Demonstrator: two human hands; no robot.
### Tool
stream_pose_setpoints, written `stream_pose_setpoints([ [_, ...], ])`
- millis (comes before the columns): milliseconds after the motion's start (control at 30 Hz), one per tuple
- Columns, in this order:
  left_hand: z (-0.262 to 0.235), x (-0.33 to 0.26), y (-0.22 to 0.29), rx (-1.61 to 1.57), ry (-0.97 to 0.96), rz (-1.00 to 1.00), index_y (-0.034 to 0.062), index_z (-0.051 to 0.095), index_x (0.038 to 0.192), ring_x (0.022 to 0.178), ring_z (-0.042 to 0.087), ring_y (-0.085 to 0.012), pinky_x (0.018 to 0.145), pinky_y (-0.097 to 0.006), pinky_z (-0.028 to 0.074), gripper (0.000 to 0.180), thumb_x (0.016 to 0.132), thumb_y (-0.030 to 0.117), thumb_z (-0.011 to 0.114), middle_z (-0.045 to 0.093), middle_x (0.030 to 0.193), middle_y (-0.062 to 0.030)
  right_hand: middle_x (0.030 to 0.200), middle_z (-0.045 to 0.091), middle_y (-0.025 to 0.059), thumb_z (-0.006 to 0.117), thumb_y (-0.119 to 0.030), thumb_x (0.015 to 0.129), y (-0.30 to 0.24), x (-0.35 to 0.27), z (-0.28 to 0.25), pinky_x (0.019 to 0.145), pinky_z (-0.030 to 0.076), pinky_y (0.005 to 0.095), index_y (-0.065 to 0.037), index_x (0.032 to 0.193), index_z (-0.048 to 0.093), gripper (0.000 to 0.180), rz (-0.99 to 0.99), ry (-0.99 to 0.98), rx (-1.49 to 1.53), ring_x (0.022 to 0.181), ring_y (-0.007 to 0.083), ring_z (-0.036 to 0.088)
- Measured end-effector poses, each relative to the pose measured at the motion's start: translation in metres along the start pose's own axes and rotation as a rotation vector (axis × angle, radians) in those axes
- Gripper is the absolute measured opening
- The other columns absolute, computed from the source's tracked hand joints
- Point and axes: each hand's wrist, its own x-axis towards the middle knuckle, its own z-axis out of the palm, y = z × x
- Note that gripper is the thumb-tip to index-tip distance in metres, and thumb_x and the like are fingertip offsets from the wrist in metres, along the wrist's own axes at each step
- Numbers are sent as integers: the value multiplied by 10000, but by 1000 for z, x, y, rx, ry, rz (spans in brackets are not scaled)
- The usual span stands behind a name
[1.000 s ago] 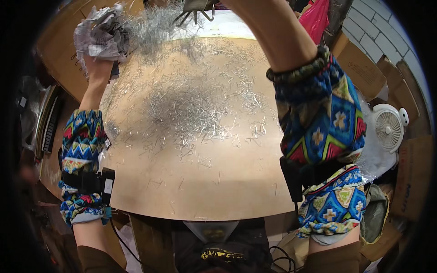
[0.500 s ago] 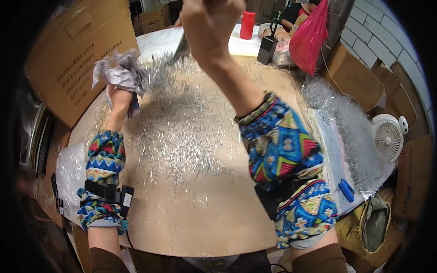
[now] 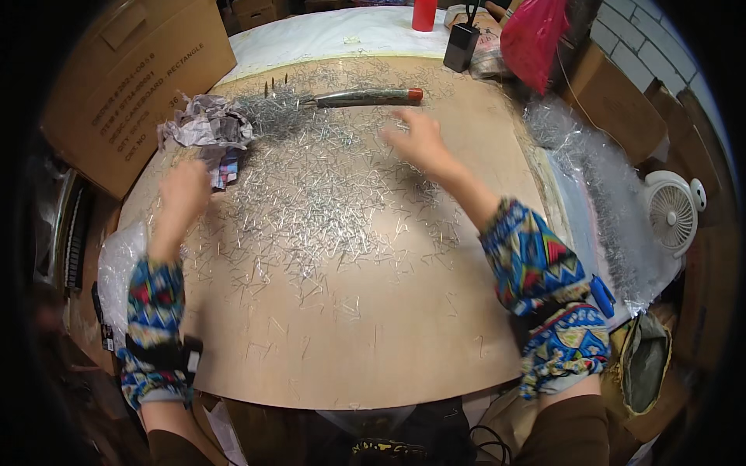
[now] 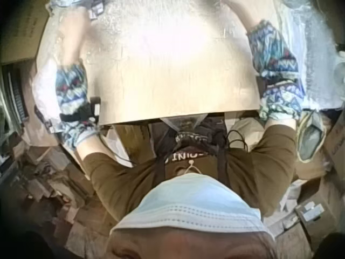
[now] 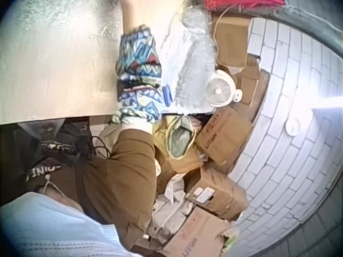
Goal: The person is sorting and packaging small metal needle-like scraps into plastic bags.
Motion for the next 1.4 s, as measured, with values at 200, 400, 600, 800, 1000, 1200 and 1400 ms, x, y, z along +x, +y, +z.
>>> stream_pose_setpoints([
  [200, 2, -111, 107, -614, -11, 584, 58, 609, 1048, 1081, 528, -374, 919, -434, 447, 193, 870, 128, 594, 557, 1105, -190, 1080, 550, 113, 639, -162, 824, -45, -132, 22, 849, 414, 433, -152, 1088, 648, 265, -590, -278, -368, 1037, 311, 493],
  [400, -14, -154, 80, -441, -160, 586, 97, 567, 1177, 1321, 357, -413, 1053, -438, 364, 324, 870, 173, 638, 405, 1405, -207, 1253, 531, 167, 578, -190, 902, -54, -181, -27, 996, 370, 466, -134, 1246, 586, 348, -684, -474, -386, 1212, 353, 444],
  [600, 21, -256, 27, -635, -46, 49, 27, 314, 1437, 1388, 213, -448, 1139, -473, 195, 620, 927, 288, 553, 229, 1494, -281, 1446, 353, 264, 454, -353, 980, 29, -216, -124, 1115, 219, 516, -43, 1359, 459, 489, -21, -66, -706, 1362, 408, 302],
  [800, 14, -293, 106, -746, -95, 186, -19, 143, 1482, 1423, 120, -423, 1153, -481, 112, 966, 833, 501, 635, 101, 1518, -314, 1462, 312, 285, 469, -485, 945, 7, -222, -85, 1137, 147, 530, -22, 1446, 305, 701, -92, -189, -316, 1390, 448, 223],
  [1000, 7, -287, 147, -494, -37, 287, -21, 190, 1470, 1422, 128, -422, 1133, -536, 121, 935, 834, 505, 629, 140, 1513, -306, 1430, 383, 243, 575, -438, 899, -68, -303, -63, 1132, 211, 494, -47, 1424, 366, 687, -426, -304, -594, 1378, 389, 281],
  [1200, 18, -259, 168, -495, 126, 300, -38, 300, 1420, 1383, 218, -441, 1121, -547, 155, 743, 901, 423, 564, 267, 1464, -303, 1060, 591, 119, 610, -228, 876, -30, -205, -45, 868, 425, 427, -68, 1042, 649, 234, -243, 7, -402, 1027, 304, 513],
  [1400, 14, -265, 164, -521, 91, 298, -30, 401, 1364, 1380, 251, -412, 1118, -545, 175, 639, 901, 376, 572, 310, 1459, -267, 934, 588, 104, 610, -198, 866, -8, -146, -34, 812, 423, 415, -75, 929, 647, 143, -372, 62, -509, 949, 294, 534],
])
